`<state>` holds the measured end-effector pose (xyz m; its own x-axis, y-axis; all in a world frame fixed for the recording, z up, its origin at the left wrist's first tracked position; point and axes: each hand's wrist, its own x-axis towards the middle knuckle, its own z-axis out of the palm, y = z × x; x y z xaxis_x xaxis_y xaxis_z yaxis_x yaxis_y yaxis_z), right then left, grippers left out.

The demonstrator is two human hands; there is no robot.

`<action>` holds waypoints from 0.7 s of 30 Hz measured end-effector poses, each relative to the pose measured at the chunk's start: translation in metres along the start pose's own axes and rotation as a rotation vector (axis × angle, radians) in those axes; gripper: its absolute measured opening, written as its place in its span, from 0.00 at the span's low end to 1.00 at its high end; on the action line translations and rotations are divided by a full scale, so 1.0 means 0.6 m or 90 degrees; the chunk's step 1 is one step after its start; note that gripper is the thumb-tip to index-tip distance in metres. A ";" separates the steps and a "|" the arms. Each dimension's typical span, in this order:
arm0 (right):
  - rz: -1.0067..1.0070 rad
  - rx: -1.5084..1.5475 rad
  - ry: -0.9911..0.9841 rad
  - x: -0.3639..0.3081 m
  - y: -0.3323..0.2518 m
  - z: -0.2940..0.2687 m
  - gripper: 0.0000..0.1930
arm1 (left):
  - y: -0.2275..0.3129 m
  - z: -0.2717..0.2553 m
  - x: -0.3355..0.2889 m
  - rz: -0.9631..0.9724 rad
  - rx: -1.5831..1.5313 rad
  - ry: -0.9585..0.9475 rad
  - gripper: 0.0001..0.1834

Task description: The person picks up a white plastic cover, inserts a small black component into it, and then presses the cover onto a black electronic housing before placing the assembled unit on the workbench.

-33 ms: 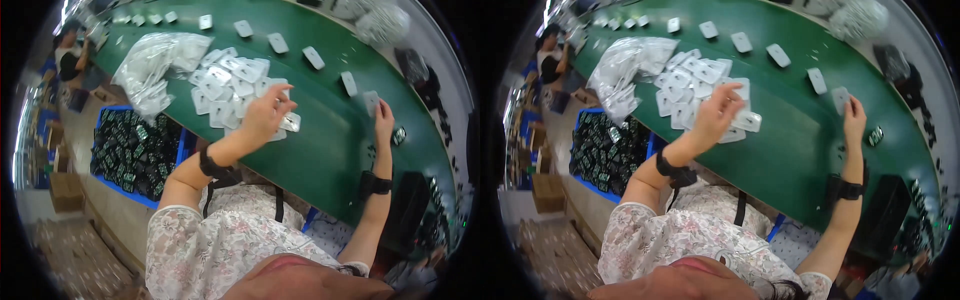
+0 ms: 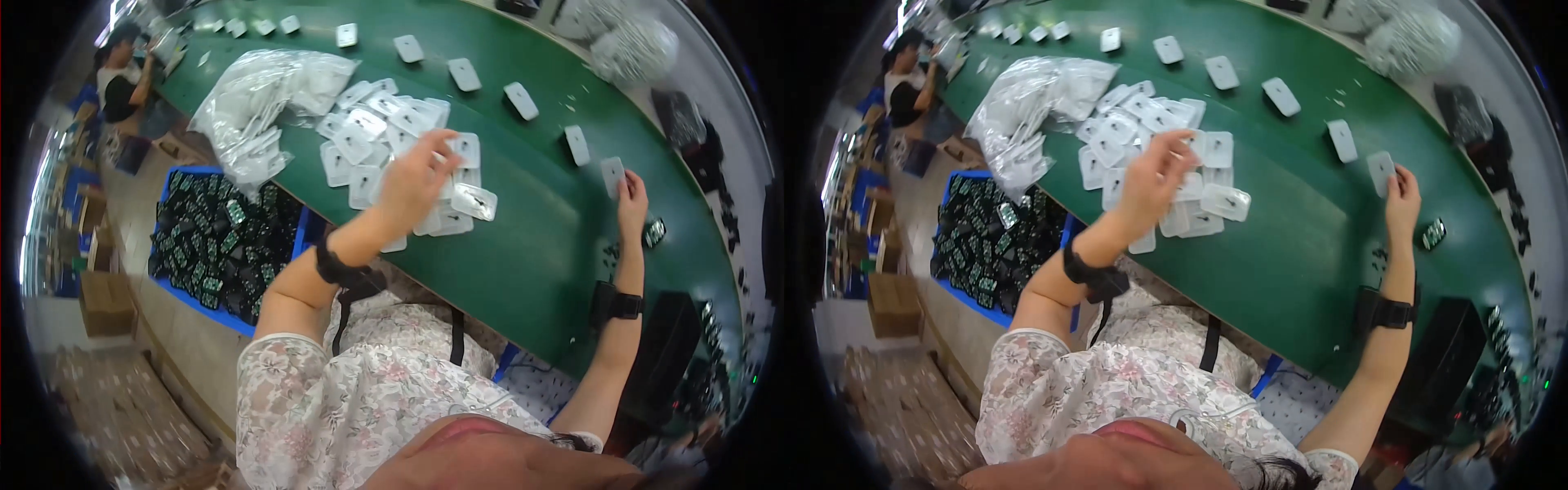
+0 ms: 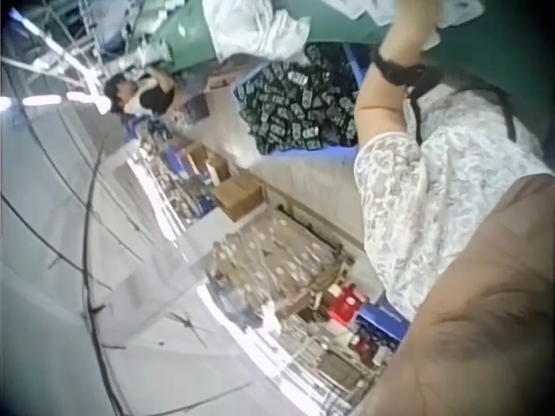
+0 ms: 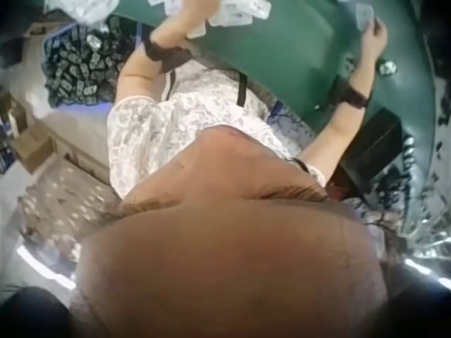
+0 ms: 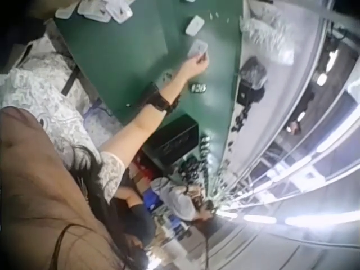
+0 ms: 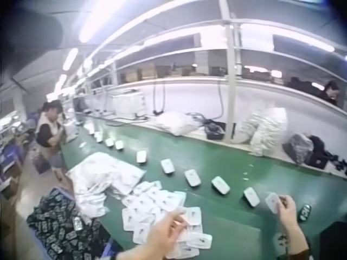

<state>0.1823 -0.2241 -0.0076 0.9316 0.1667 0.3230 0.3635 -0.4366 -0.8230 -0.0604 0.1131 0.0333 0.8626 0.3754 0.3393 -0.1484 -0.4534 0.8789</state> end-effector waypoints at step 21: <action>-0.142 -0.289 0.141 -0.004 -0.025 -0.044 0.14 | -0.286 -0.418 0.065 -0.137 0.755 0.186 0.12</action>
<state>0.1746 -0.2413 0.0159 0.7912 0.1299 0.5975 0.4682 -0.7573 -0.4553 -0.1229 0.4084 -0.0201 0.6526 0.6301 0.4208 0.6434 -0.7542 0.1314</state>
